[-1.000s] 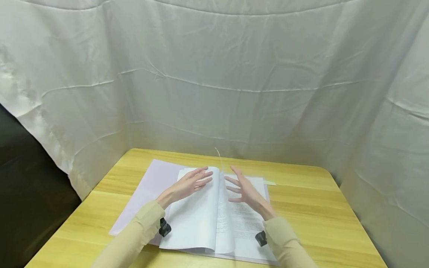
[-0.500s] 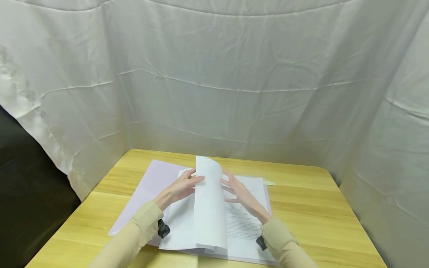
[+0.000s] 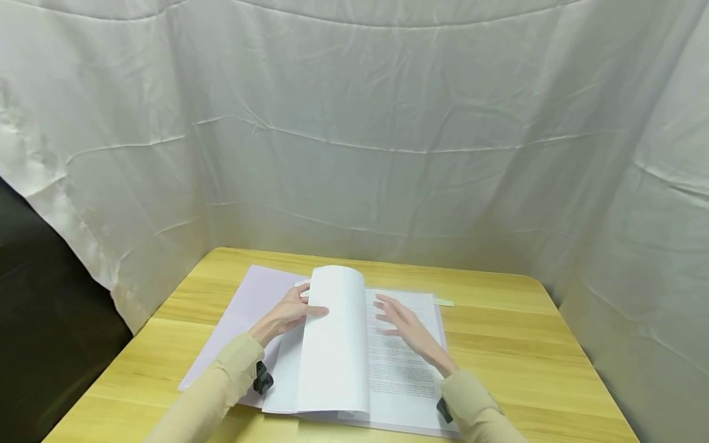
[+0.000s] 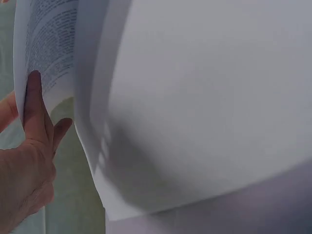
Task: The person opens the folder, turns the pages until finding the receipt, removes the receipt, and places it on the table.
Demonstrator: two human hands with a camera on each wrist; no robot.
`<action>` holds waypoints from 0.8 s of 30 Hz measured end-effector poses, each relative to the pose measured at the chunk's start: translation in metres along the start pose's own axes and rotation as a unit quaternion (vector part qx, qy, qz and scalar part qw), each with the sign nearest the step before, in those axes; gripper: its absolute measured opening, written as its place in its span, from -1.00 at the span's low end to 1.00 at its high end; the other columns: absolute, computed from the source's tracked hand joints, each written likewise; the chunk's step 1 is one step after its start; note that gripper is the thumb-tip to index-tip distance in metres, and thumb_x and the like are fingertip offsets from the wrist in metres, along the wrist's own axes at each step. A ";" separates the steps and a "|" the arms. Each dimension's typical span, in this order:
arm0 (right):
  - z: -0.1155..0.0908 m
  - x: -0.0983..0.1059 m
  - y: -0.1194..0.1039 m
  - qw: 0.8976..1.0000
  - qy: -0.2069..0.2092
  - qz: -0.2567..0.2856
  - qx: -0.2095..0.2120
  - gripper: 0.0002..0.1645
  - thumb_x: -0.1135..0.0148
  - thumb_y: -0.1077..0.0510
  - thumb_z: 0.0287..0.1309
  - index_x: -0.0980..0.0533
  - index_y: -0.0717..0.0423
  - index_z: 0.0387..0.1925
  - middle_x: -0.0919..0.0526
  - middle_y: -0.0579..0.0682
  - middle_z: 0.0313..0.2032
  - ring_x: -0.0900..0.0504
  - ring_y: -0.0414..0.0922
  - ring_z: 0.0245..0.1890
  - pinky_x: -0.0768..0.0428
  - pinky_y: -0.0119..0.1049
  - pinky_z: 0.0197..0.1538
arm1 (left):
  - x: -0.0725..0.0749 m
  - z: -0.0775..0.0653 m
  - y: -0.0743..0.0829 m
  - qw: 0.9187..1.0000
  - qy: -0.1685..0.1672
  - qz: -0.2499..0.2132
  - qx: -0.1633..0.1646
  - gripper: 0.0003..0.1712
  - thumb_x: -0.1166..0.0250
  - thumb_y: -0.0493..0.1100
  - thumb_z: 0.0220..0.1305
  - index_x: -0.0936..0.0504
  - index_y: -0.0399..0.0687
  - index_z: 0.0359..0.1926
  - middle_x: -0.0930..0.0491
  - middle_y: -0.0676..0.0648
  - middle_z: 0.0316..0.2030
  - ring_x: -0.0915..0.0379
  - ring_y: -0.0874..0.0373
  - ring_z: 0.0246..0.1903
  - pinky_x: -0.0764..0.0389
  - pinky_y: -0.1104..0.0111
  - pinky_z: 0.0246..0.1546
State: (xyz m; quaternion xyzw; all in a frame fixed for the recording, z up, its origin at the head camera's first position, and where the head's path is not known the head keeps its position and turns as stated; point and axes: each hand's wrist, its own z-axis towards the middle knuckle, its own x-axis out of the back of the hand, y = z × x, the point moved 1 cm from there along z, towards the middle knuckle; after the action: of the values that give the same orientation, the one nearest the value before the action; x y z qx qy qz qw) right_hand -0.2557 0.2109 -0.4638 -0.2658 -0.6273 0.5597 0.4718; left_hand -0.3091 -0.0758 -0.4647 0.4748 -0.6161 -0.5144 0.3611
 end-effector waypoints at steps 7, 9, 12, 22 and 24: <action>0.001 0.010 0.015 0.997 0.029 -0.058 0.029 -0.40 0.12 0.10 0.57 -0.17 0.34 0.46 -0.32 0.50 0.37 -0.43 0.45 0.29 -0.62 0.20 0.19 | 0.012 0.002 -0.008 0.994 0.061 0.096 0.007 0.05 -0.56 -0.39 -0.07 -0.22 -0.25 0.44 -0.55 -0.43 0.16 -0.65 -0.10 -0.08 -0.72 0.06 0.01; 0.003 0.013 0.019 0.994 0.046 -0.092 0.031 -0.41 0.02 0.11 0.53 -0.24 0.32 0.43 -0.40 0.45 0.34 -0.48 0.38 0.28 -0.64 0.11 0.20 | 0.015 0.001 -0.009 0.989 0.071 0.130 -0.002 0.08 -0.58 -0.36 -0.08 -0.20 -0.25 0.45 -0.52 -0.43 0.20 -0.62 -0.16 -0.01 -0.67 0.00 0.08; 0.006 0.018 0.023 0.988 0.068 -0.138 0.033 -0.43 -0.08 0.11 0.48 -0.32 0.31 0.38 -0.49 0.38 0.29 -0.53 0.31 0.26 -0.61 0.04 0.25 | 0.020 -0.001 -0.011 0.979 0.081 0.186 -0.024 0.12 -0.59 -0.35 -0.09 -0.17 -0.27 0.46 -0.47 -0.46 0.23 -0.56 -0.27 0.10 -0.60 -0.09 0.18; 0.016 0.045 0.038 0.976 0.102 -0.192 0.013 -0.42 -0.21 0.20 0.37 -0.37 0.42 0.30 -0.50 0.46 0.24 -0.49 0.39 0.26 -0.48 0.26 0.32 | 0.030 -0.003 -0.017 0.935 0.097 0.334 -0.067 0.21 -0.59 -0.32 -0.07 -0.02 -0.36 0.50 -0.30 -0.58 0.33 -0.27 -0.46 0.32 -0.45 -0.21 0.31; 0.016 0.050 0.040 0.970 0.104 -0.219 0.005 -0.40 -0.23 0.21 0.35 -0.37 0.44 0.31 -0.49 0.45 0.26 -0.44 0.40 0.30 -0.42 0.29 0.36 | 0.030 -0.003 -0.019 0.933 0.094 0.340 -0.067 0.24 -0.59 -0.32 -0.06 0.01 -0.35 0.51 -0.29 -0.57 0.35 -0.25 -0.47 0.33 -0.43 -0.22 0.31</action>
State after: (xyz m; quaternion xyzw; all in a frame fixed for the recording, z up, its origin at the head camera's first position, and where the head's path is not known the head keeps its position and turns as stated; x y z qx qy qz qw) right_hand -0.2988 0.2562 -0.4861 -0.1764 -0.6151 0.4147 0.6470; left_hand -0.3110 -0.1057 -0.4839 0.2573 -0.6683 -0.3539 0.6016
